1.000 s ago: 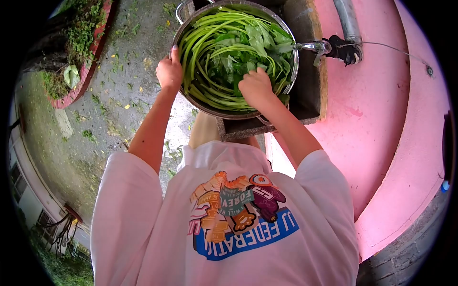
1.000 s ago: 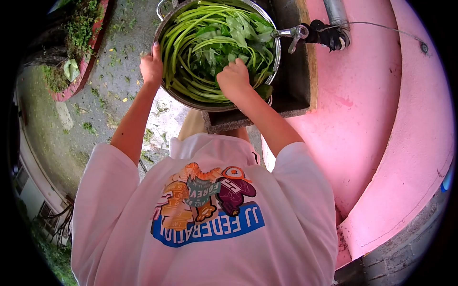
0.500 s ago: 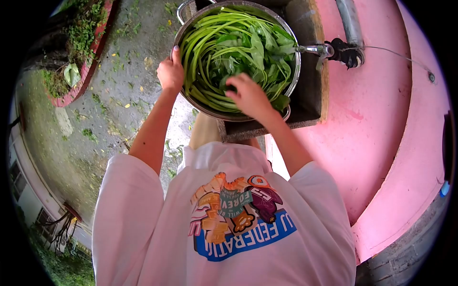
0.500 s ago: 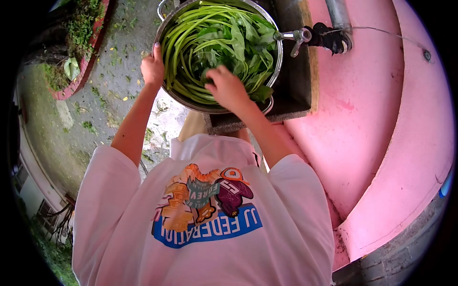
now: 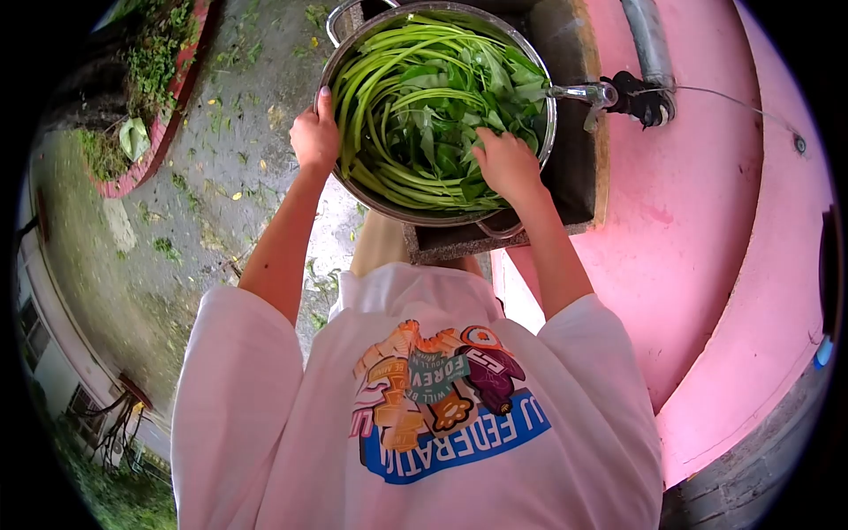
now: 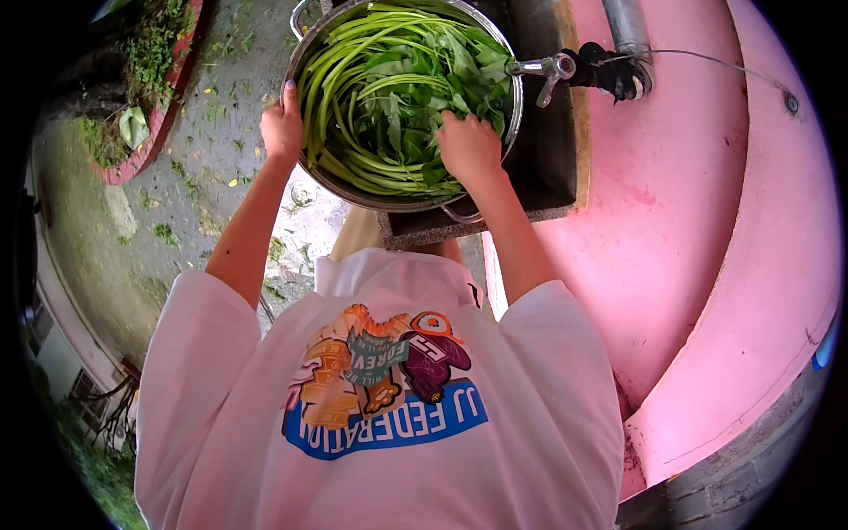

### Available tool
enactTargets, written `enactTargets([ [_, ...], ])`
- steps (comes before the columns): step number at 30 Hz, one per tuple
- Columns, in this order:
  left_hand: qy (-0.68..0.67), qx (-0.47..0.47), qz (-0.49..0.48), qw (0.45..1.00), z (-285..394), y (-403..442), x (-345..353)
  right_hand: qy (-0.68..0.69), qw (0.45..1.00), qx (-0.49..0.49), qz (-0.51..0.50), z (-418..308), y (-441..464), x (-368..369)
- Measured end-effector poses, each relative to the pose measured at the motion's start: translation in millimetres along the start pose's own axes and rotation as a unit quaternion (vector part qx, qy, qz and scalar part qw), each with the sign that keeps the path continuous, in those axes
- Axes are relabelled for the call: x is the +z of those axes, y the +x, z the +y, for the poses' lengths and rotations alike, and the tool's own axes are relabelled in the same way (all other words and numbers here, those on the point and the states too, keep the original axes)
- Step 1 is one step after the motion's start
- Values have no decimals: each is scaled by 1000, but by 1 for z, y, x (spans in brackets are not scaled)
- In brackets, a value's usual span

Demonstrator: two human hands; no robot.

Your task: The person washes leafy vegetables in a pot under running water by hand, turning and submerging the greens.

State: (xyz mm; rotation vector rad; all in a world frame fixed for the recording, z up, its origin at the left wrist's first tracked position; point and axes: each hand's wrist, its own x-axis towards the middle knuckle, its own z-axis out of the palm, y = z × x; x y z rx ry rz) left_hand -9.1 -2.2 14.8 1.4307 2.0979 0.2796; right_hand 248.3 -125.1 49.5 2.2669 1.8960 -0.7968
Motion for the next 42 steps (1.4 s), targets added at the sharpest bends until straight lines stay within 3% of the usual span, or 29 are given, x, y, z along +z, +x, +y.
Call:
enactTargets([
  [4,-11,-8,-4,1000,-3,2,2,-54,993,-16,103,-25,29,-17],
  [6,-7,-7,-5,1000,0,1,0,53,974,-73,208,-32,55,-9],
  [7,-4,-7,-5,1000,1,0,-1,54,974,-72,209,-31,66,3],
  [9,-4,-3,-2,1000,1,0,-1,-22,968,-65,240,-31,79,24],
  [10,-5,-2,1,1000,1,0,0,-21,968,-64,241,-30,78,24],
  [12,-8,3,8,1000,1,-1,-1,-6,992,-40,118,-29,71,19],
  [14,-15,6,15,1000,1,0,0,16,984,-62,164,-25,53,3],
  [16,-14,-2,-8,1000,-2,1,0,155,965,-10,213,-24,35,-24],
  [19,-14,-6,-3,1000,1,-1,-2,159,924,1,347,-16,14,-48],
  [24,-12,14,21,1000,-4,1,4,330,889,-16,317,-11,-4,-41],
  [26,-13,19,26,999,-5,1,3,415,864,-79,273,-13,-12,-39],
  [28,-22,-7,-1,1000,-4,2,2,492,836,-79,229,-12,-18,-43],
  [30,-24,1,11,1000,-2,1,1,694,696,-75,166,-8,-20,-48],
  [32,-13,4,14,1000,-1,-1,1,726,664,-59,168,-1,-15,-43],
  [34,-16,8,12,1000,-3,1,3,792,596,30,133,17,-2,-21],
  [35,-19,10,12,1000,-4,2,3,789,585,111,152,26,7,-8],
  [38,1,14,23,1000,-5,3,4,793,570,120,178,39,17,-7],
  [42,-17,8,15,1000,2,-2,0,787,592,152,87,44,27,-16],
])
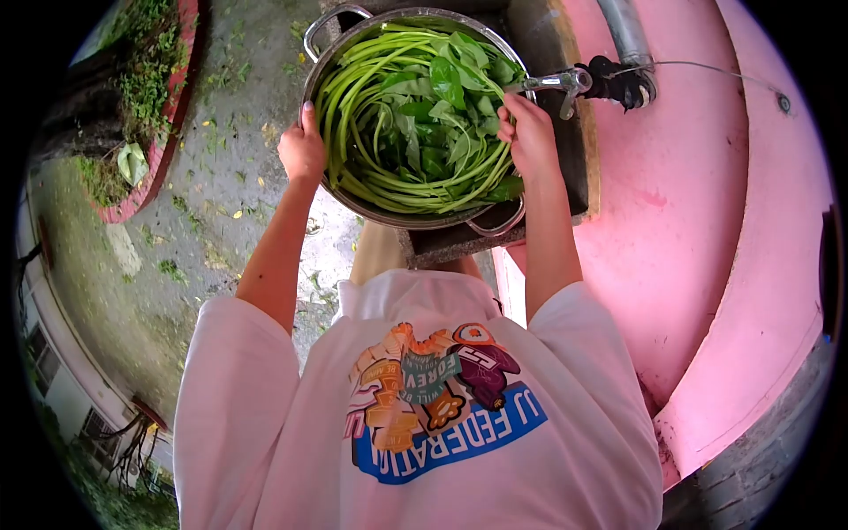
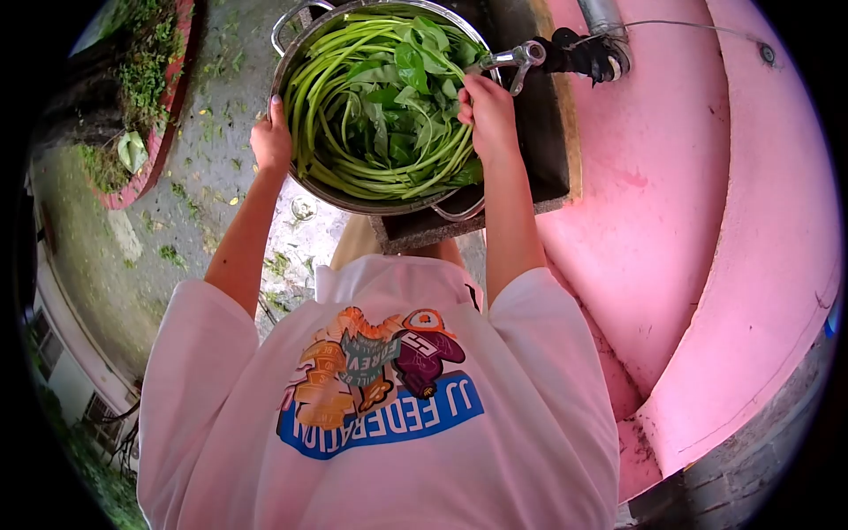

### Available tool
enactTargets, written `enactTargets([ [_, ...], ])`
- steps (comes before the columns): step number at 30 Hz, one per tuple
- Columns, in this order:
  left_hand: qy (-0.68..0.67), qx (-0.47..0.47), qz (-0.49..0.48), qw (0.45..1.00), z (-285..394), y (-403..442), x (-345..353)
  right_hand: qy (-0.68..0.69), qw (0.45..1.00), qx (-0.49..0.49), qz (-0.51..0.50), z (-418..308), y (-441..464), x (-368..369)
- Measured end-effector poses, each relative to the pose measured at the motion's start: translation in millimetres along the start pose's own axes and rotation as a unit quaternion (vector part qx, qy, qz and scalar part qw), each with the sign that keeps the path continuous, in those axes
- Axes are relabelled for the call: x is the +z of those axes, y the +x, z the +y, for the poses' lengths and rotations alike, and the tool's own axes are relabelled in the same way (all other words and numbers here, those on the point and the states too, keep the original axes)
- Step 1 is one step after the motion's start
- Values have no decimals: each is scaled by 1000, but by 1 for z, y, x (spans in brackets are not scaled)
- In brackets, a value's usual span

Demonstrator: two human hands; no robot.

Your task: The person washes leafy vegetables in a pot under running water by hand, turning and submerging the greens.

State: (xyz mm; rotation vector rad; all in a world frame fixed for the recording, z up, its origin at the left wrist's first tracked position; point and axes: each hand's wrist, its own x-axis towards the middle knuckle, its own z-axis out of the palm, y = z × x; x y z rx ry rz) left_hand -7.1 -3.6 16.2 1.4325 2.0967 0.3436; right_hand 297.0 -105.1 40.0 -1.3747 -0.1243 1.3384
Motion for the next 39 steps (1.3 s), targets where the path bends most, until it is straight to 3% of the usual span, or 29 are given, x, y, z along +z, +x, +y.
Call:
enactTargets([
  [4,-11,9,0,1000,-3,2,1,67,996,26,50,-3,24,0],
  [6,-3,4,-5,1000,-5,4,1,54,998,11,33,-5,19,-4],
  [9,-5,5,4,1000,-10,7,6,211,976,57,8,-4,8,-7],
  [14,-2,-4,-9,1000,-6,4,1,265,958,110,-11,-2,17,2],
  [16,-3,0,-6,1000,-4,2,1,302,941,131,-84,-2,25,-1],
  [18,-5,4,0,1000,-4,3,1,227,969,93,-20,-9,24,-7],
  [20,-5,-4,-7,1000,-7,5,3,248,966,73,19,-15,2,-4],
  [23,-6,0,-3,1000,-12,8,6,278,960,15,21,-7,-24,-15],
  [28,-3,0,-7,1000,-5,3,2,272,961,20,36,8,-22,-20],
  [30,-8,7,2,1000,-4,2,2,291,954,62,-37,7,-7,-16],
  [36,5,-11,-12,1000,-4,3,3,248,968,33,-15,-6,22,-2],
  [38,1,14,16,1000,-5,2,3,323,939,19,-120,-2,23,-14],
  [39,0,12,17,1000,-5,2,3,338,934,-13,-113,1,13,-15],
])
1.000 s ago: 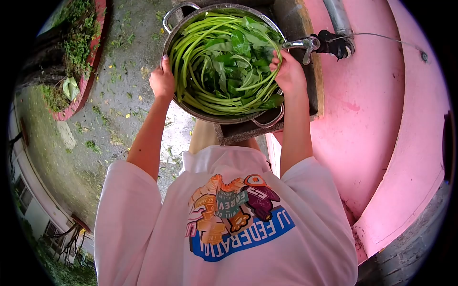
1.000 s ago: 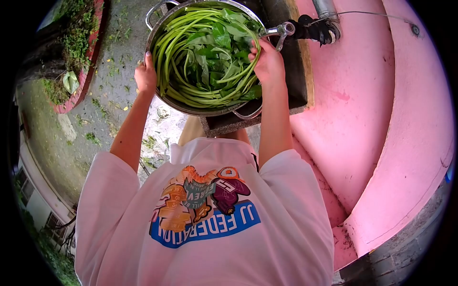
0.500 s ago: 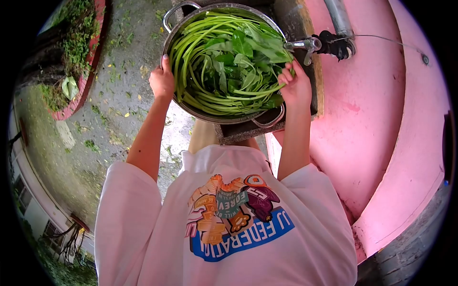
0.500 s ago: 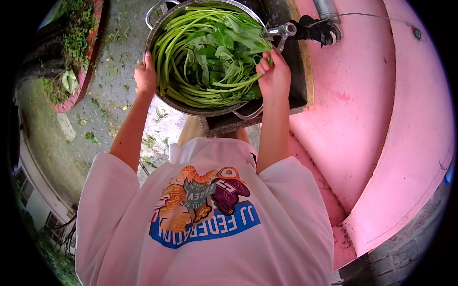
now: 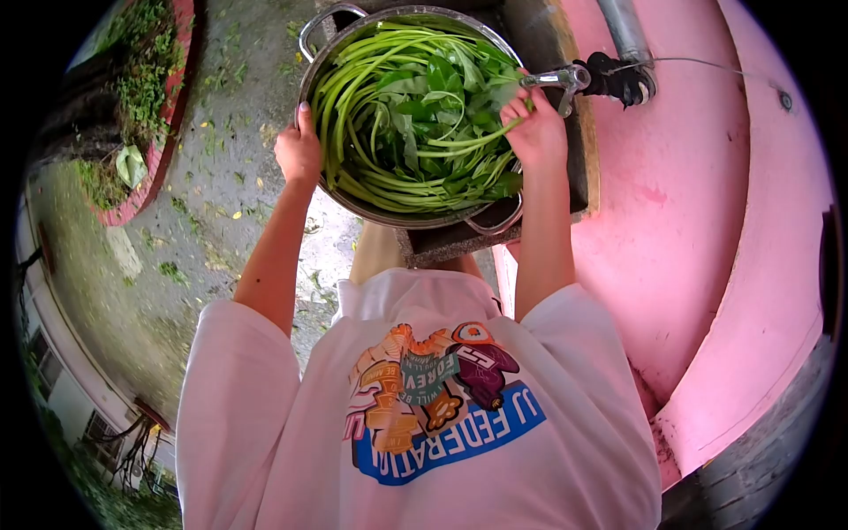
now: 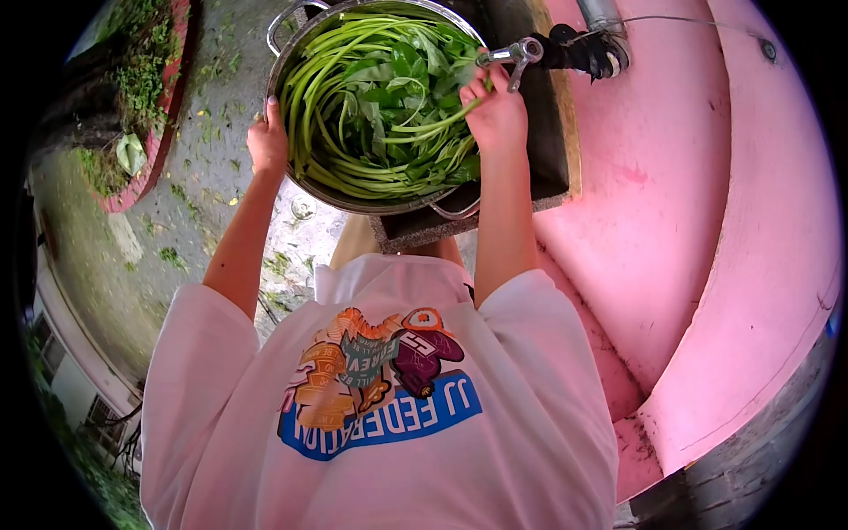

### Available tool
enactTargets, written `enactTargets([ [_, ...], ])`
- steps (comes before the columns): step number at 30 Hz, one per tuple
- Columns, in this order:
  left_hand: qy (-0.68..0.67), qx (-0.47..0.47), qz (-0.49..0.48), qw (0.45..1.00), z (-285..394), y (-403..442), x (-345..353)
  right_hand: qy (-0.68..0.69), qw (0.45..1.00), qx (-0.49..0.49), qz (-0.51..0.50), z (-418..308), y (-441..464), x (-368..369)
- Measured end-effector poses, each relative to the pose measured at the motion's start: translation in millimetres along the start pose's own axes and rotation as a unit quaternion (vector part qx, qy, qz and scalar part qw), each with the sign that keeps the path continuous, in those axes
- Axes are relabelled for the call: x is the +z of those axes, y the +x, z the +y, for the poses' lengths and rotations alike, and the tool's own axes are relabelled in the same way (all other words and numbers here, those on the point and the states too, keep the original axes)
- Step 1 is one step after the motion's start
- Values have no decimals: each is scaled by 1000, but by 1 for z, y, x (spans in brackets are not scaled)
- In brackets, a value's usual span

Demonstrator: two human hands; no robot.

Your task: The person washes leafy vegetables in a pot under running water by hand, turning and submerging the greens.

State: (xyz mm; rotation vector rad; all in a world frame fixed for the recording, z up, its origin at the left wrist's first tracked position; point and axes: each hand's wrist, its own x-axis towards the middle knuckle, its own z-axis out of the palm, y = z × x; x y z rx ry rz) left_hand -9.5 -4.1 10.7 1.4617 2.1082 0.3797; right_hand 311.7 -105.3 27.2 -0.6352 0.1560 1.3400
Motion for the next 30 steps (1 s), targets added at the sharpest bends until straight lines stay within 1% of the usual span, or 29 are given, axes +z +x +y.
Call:
enactTargets([
  [1,0,1,-1,1000,0,0,0,-1,1000,2,0,3,-11,4],
  [3,0,2,-4,1000,0,0,-1,31,994,-40,100,12,-29,12],
  [5,-2,2,-15,1000,0,1,-1,35,995,-33,86,17,-30,7],
  [7,5,10,-8,1000,-5,4,2,112,993,3,-30,15,-16,0],
  [8,11,18,-1,1000,-8,5,4,111,991,3,-70,13,-5,-3],
  [9,11,20,-1,1000,-7,5,5,112,991,1,-70,13,1,0],
  [11,-3,16,-4,1000,-6,4,4,37,995,-73,65,15,12,13],
  [13,7,12,-4,1000,1,2,0,56,993,-86,51,14,20,2],
  [15,17,7,-9,1000,2,-2,-1,-91,983,-154,46,19,20,-1],
  [16,9,14,-4,1000,2,-2,0,-150,965,-167,133,25,14,8],
  [17,1,21,1,1000,3,-1,-1,-150,965,-167,132,25,4,9],
  [18,0,20,2,1000,3,-1,-2,-305,927,-164,143,26,-7,6],
  [19,0,12,-1,1000,4,-1,-3,-453,865,-157,151,27,-17,1],
  [20,0,5,-7,1000,3,-2,-2,-571,792,-171,135,26,-25,-10],
  [21,0,3,-8,1000,2,-1,-1,-572,791,-170,134,24,-36,-4],
  [22,2,-2,-15,1000,0,1,-1,-728,645,-178,147,21,-50,12],
  [23,4,-7,-22,1000,-1,2,-1,-851,470,-178,153,18,-63,30],
  [24,4,-7,-22,1000,-1,1,-1,-880,378,-203,202,21,-73,53],
  [25,1,-6,-18,1000,1,0,-1,-880,378,-203,202,23,-71,57],
  [27,0,-4,-13,1000,1,-1,-2,-846,381,-360,94,30,-66,61],
  [28,-2,-6,-14,1000,1,-1,-3,-825,473,-310,23,43,-57,53],
  [29,-5,-5,-16,1000,1,-1,-2,-803,530,-267,-60,57,-47,40],
  [30,-6,-2,-15,1000,2,0,-1,-843,448,-270,-130,70,-37,29],
])
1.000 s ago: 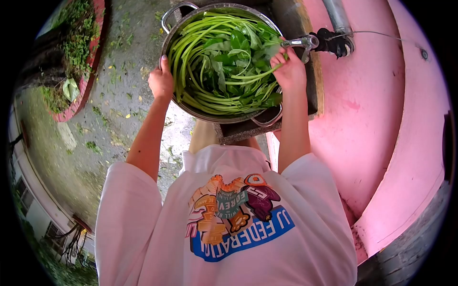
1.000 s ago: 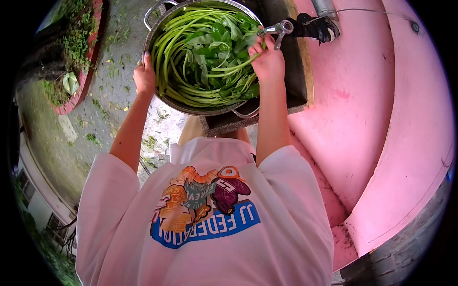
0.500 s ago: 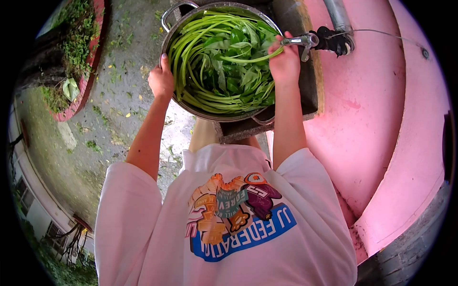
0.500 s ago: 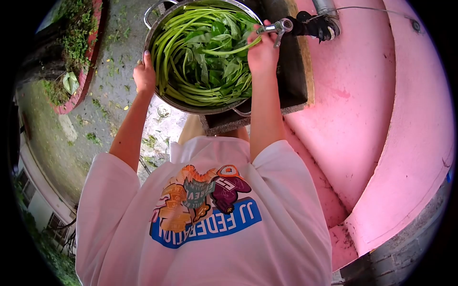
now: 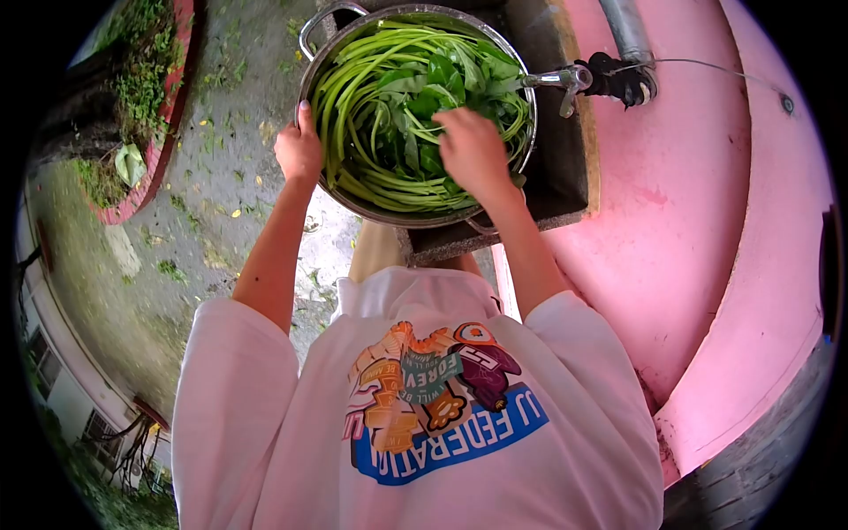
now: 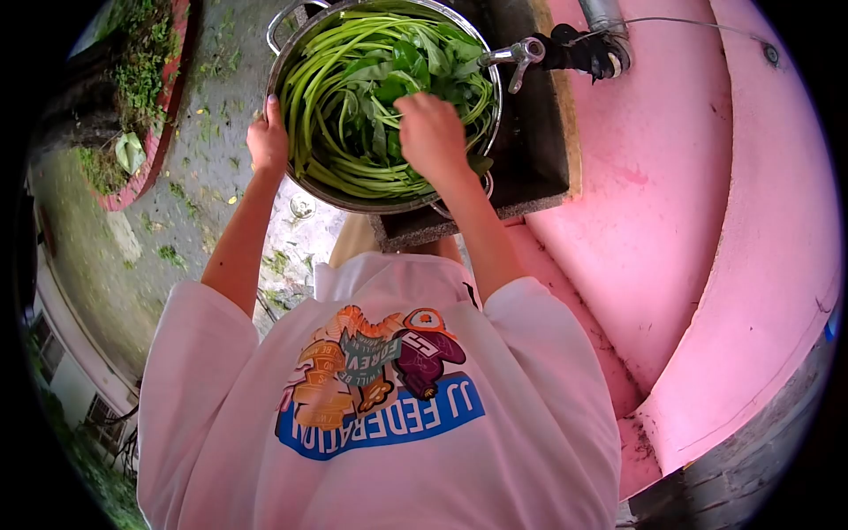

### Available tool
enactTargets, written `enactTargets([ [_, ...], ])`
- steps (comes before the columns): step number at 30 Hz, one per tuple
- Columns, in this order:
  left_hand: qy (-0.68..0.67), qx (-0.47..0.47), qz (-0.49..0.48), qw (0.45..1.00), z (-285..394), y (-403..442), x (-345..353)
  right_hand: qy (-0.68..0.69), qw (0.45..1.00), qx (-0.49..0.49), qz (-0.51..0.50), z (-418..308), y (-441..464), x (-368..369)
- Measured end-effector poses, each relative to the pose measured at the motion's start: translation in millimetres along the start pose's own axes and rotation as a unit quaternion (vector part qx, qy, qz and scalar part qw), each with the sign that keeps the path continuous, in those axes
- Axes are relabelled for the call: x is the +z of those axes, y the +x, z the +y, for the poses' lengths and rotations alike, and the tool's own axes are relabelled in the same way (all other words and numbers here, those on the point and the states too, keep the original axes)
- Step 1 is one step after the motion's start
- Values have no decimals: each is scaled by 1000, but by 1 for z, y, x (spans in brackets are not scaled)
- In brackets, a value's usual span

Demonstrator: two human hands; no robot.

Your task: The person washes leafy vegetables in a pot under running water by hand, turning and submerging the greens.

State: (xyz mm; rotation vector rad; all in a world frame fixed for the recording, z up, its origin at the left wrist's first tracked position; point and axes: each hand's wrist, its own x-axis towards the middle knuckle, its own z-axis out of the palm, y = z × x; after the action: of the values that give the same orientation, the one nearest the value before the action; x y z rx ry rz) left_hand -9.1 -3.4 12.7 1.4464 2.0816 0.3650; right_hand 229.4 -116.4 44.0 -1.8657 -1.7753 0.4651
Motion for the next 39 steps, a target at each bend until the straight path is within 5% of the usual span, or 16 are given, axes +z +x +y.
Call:
enactTargets([
  [1,8,2,-2,1000,-1,1,0,-81,995,-51,-30,10,-4,21],
  [4,18,14,8,1000,-1,0,2,-205,967,-8,-150,17,1,31],
  [7,13,13,13,1000,-1,0,0,-94,990,6,-101,26,0,22],
  [8,7,5,6,1000,-1,0,1,66,993,73,-66,35,2,16],
  [9,6,4,5,1000,-3,1,2,225,964,139,-27,36,5,9],
  [10,-3,5,3,1000,-6,3,4,439,848,296,-9,31,9,-3],
  [11,-11,6,2,1000,-8,5,5,575,752,323,21,40,11,-9],
  [13,-7,3,-2,1000,-9,5,5,706,632,319,16,49,12,-28],
  [17,-1,12,1,1000,-6,4,3,814,547,190,-45,99,13,-6],
  [22,-9,26,2,1000,-9,5,5,720,595,329,135,39,43,-23],
  [28,-6,18,-6,1000,-7,5,3,792,563,223,83,71,24,-7],
  [34,-4,8,-12,1000,-4,2,1,694,628,334,112,38,46,-27],
  [39,-5,7,-14,1000,-8,5,4,750,591,288,69,64,36,-13],
])
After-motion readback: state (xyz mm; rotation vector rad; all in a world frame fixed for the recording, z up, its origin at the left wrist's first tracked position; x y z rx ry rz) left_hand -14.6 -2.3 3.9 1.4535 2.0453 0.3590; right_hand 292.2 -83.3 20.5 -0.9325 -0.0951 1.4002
